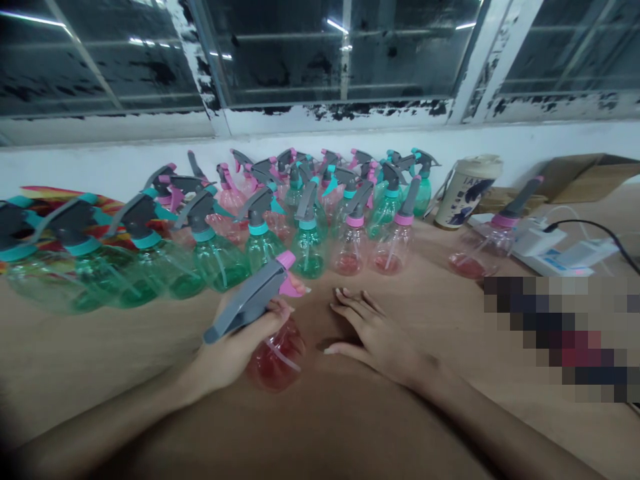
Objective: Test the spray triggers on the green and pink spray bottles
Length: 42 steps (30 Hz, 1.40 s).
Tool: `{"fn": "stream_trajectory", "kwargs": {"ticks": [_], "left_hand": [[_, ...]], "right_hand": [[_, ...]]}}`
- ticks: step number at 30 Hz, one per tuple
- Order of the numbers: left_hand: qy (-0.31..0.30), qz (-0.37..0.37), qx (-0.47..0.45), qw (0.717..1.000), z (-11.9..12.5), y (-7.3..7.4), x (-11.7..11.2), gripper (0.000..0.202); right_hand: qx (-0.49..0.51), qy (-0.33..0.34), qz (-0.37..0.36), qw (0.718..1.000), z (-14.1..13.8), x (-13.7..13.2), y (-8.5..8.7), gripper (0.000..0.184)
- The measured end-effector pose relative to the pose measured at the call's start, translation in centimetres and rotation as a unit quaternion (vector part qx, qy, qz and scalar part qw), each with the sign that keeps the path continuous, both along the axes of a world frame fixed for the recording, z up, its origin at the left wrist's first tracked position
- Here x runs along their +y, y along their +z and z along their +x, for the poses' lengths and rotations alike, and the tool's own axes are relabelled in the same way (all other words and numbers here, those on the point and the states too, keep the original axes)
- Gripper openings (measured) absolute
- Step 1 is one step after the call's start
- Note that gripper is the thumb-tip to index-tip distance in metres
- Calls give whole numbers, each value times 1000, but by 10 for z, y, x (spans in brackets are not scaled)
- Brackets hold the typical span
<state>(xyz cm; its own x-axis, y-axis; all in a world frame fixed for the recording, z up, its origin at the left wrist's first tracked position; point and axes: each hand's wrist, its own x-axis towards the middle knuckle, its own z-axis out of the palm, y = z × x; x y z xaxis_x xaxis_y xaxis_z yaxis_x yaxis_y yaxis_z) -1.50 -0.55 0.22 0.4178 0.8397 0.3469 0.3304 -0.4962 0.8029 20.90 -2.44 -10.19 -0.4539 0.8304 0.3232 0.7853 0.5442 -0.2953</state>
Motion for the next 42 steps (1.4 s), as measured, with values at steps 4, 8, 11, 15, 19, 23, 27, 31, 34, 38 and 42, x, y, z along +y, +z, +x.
{"fn": "stream_trajectory", "kwargs": {"ticks": [4,8,11,15,19,23,27,31,34,38,42], "left_hand": [[-14,11,-17,1000,0,4,-1,9],[-38,3,-23,999,0,6,0,8],[-21,18,-8,1000,-1,5,1,8],[16,49,13,999,-2,2,1,6],[18,43,10,999,-2,1,0,13],[32,47,19,998,-1,2,-1,12],[27,55,10,998,0,2,-1,9],[20,45,7,999,0,2,-2,11],[21,41,0,999,-1,2,-1,10],[-8,40,-15,999,-2,3,0,11],[-26,35,-29,999,-1,6,1,16]], "right_hand": [[4,-4,-5,1000,0,0,0,65],[9,0,-6,1000,1,0,0,64],[12,1,-4,1000,1,0,1,63],[9,1,-5,1000,1,0,1,62],[3,-4,-12,1000,1,0,1,63],[14,-2,-14,1000,1,0,2,62],[10,-1,-11,1000,1,0,1,60],[7,-2,-13,1000,2,1,0,61],[-2,-1,-14,1000,2,1,-1,61],[-5,-1,-13,1000,2,1,0,60],[-7,-2,-11,1000,2,1,0,59]]}}
